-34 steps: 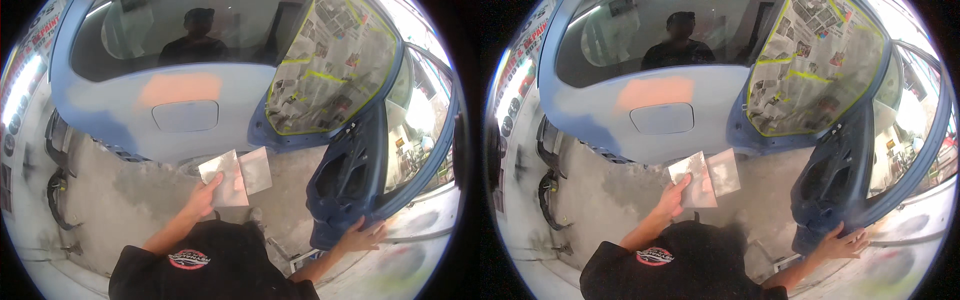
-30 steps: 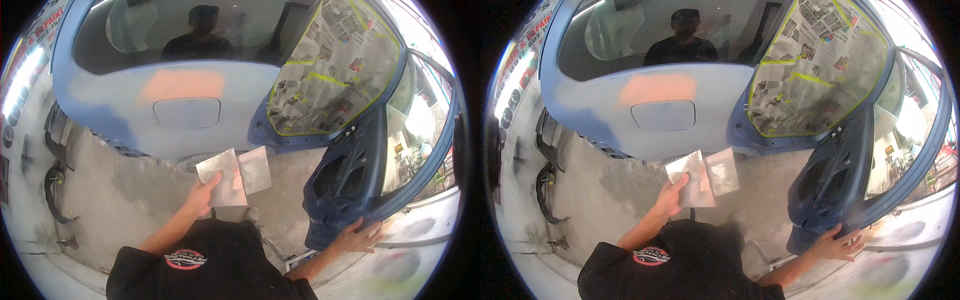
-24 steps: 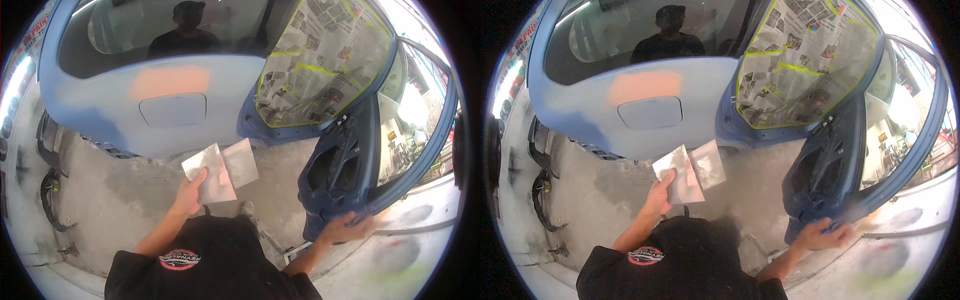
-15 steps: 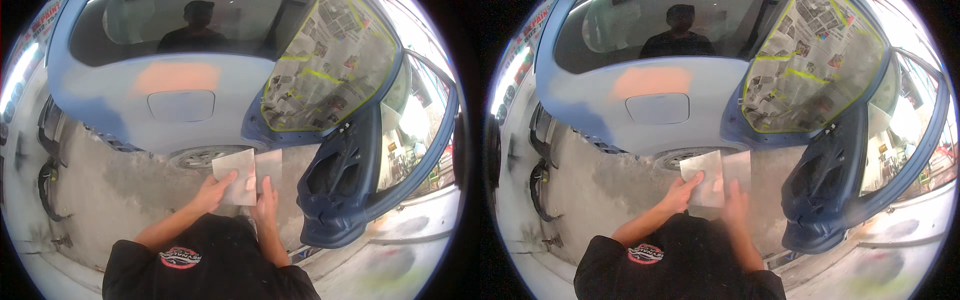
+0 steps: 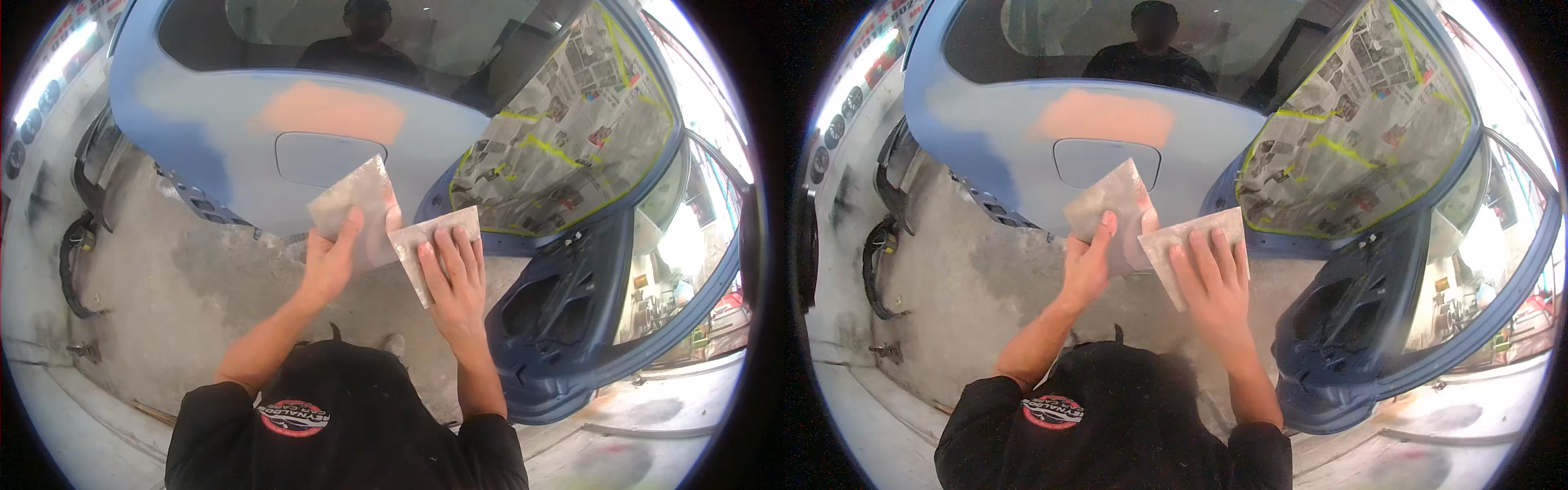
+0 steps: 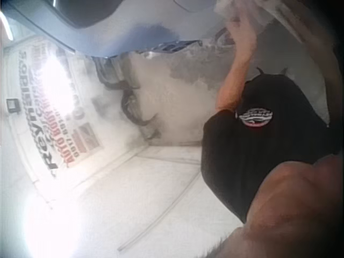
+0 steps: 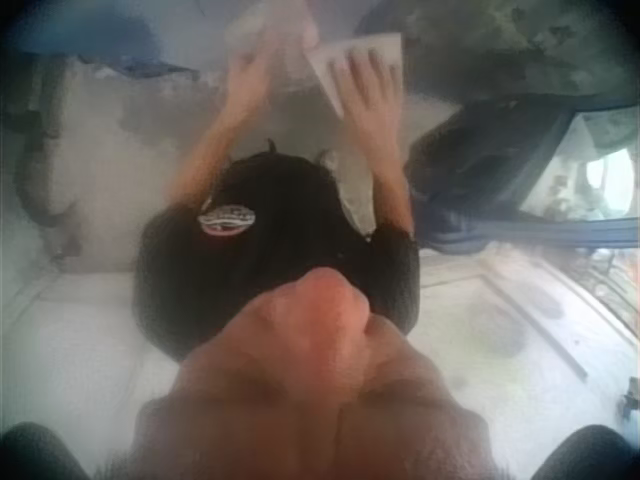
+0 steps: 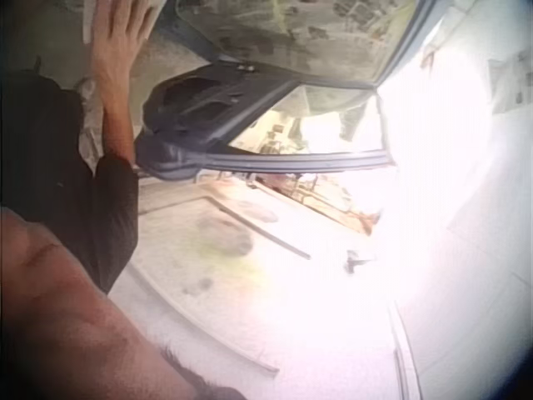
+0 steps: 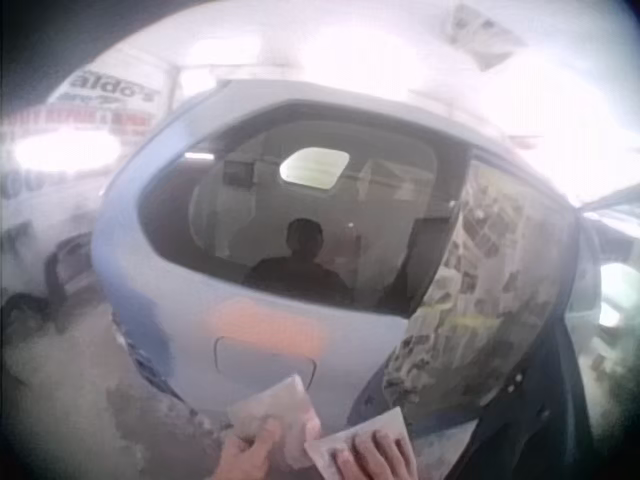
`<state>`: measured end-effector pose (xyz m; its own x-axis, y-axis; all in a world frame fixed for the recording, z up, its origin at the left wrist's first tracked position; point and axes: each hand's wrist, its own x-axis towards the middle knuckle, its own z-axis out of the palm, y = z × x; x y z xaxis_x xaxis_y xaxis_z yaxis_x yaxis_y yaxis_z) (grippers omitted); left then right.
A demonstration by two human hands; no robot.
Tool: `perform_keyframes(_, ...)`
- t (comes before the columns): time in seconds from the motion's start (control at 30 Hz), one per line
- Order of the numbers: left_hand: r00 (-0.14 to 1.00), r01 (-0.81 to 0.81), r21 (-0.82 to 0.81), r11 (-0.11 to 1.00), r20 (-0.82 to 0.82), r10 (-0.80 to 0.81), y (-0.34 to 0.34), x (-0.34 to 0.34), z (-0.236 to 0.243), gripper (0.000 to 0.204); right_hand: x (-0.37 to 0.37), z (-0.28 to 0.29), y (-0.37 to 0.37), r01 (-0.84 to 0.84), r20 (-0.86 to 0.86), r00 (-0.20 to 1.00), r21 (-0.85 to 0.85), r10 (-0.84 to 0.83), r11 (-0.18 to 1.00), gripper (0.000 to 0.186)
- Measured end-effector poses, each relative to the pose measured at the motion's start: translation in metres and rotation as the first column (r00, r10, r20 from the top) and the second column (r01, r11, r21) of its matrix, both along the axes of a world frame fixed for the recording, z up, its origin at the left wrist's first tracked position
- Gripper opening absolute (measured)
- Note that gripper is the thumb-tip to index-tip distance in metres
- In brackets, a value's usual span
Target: The person sands patches of body filler on a car door and rear panel using a sanding block. They hold a metal spreader with more pink filler on it in their other hand.
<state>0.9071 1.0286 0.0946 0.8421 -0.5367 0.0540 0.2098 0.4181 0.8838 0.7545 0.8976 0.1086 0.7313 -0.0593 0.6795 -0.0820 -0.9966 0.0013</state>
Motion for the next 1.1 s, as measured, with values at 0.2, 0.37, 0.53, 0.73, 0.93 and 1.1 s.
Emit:
perform_keyframes(0.2, 0.992, -0.084, 0.129, 0.988, 0.102, 0.071, 0.005, 0.004, -0.014, 0.032, 0.020, -0.012, 0.003, -0.098, -0.162, 0.983, -0.075, 0.085, 0.992, 0.042)
perform_keyframes(0.37, 0.886, -0.457, -0.160, 0.875, -0.167, 0.433, 0.028, 0.033, -0.019, 0.035, 0.046, -0.029, -0.042, -0.147, -0.227, 0.950, 0.278, 0.214, 0.949, 0.049)
perform_keyframes(0.53, 0.921, -0.338, 0.162, 0.927, -0.146, 0.362, 0.088, 0.021, -0.067, 0.040, 0.116, 0.003, -0.091, 0.138, -0.029, 0.990, 0.252, -0.135, 0.958, 0.049)
perform_keyframes(0.73, 0.863, -0.277, 0.415, 0.867, -0.290, 0.414, 0.151, -0.006, -0.127, 0.043, 0.161, 0.001, -0.110, 0.349, -0.006, 0.936, -0.103, -0.351, 0.932, 0.050)
perform_keyframes(0.93, 0.784, -0.350, 0.477, 0.806, -0.322, 0.531, 0.161, -0.016, -0.145, 0.041, 0.178, -0.006, -0.112, 0.360, 0.029, 0.933, -0.114, -0.359, 0.926, 0.049)
perform_keyframes(1.1, 0.859, -0.290, 0.365, 0.885, -0.309, 0.409, 0.148, -0.013, -0.129, 0.041, 0.168, -0.030, -0.104, 0.321, 0.037, 0.947, -0.097, -0.319, 0.942, 0.047)
